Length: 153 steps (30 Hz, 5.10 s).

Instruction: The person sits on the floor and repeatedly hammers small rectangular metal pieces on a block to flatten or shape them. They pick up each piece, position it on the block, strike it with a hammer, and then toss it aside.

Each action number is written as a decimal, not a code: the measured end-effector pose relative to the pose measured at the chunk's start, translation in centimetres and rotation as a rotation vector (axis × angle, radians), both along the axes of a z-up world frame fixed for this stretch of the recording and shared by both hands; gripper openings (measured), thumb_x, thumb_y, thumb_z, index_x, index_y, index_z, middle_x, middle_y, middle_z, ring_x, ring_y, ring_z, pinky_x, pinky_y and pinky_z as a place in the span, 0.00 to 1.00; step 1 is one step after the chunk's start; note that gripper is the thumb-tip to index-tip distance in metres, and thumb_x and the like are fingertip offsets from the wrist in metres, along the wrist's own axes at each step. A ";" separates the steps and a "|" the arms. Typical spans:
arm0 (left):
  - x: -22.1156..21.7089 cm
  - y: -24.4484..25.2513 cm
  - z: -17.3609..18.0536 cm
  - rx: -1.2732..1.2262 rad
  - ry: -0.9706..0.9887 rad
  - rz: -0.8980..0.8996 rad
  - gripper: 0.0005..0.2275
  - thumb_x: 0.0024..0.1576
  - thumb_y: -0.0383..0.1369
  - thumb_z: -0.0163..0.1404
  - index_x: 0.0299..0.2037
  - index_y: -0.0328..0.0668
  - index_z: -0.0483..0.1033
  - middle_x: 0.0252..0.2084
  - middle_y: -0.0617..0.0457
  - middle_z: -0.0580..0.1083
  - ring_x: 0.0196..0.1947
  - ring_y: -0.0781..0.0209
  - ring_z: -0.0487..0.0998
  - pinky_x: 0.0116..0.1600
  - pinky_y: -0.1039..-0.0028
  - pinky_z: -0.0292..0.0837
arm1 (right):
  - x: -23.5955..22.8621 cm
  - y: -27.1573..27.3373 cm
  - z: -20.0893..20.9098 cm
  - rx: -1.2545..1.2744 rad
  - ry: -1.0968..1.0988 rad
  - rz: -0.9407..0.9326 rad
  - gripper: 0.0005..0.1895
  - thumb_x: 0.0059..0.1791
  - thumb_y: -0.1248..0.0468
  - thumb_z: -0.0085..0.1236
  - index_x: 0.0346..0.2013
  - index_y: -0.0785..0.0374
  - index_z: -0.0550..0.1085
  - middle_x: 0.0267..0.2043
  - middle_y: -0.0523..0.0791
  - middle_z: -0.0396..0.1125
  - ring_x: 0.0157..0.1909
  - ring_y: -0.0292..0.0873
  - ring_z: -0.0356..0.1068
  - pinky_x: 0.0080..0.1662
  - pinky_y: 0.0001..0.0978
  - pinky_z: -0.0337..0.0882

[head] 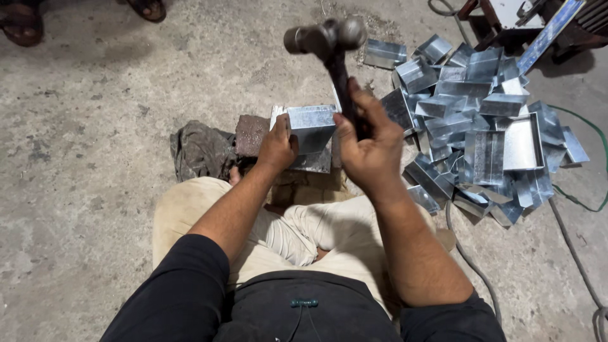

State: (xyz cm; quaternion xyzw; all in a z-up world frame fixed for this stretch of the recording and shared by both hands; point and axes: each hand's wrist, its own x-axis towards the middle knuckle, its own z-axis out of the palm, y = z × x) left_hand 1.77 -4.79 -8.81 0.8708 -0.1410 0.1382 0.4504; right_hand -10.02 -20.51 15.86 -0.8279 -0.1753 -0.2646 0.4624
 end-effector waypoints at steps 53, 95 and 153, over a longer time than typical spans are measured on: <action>2.5 1.2 4.4 0.474 0.432 0.224 0.38 0.60 0.34 0.47 0.77 0.41 0.36 0.78 0.35 0.38 0.78 0.40 0.38 0.75 0.42 0.28 | 0.3 -2.6 -9.9 -0.293 0.306 -0.133 0.24 0.47 0.66 0.65 0.58 0.51 0.78 0.39 0.51 0.76 0.38 0.51 0.77 0.39 0.39 0.74; 2.6 1.2 3.2 0.460 0.372 0.253 0.37 0.60 0.35 0.48 0.76 0.40 0.41 0.78 0.36 0.44 0.78 0.41 0.44 0.76 0.42 0.32 | -0.7 -2.8 -14.0 -0.126 0.462 -0.177 0.19 0.50 0.64 0.61 0.56 0.58 0.76 0.42 0.56 0.75 0.42 0.55 0.78 0.45 0.41 0.75; -1.2 3.2 10.2 0.842 0.362 -0.251 0.55 0.35 0.51 0.70 0.76 0.67 0.48 0.73 0.49 0.58 0.73 0.41 0.55 0.71 0.35 0.37 | 2.7 -6.3 -13.7 -0.044 -0.060 -0.226 0.12 0.55 0.69 0.63 0.50 0.54 0.72 0.40 0.46 0.72 0.37 0.36 0.76 0.37 0.22 0.76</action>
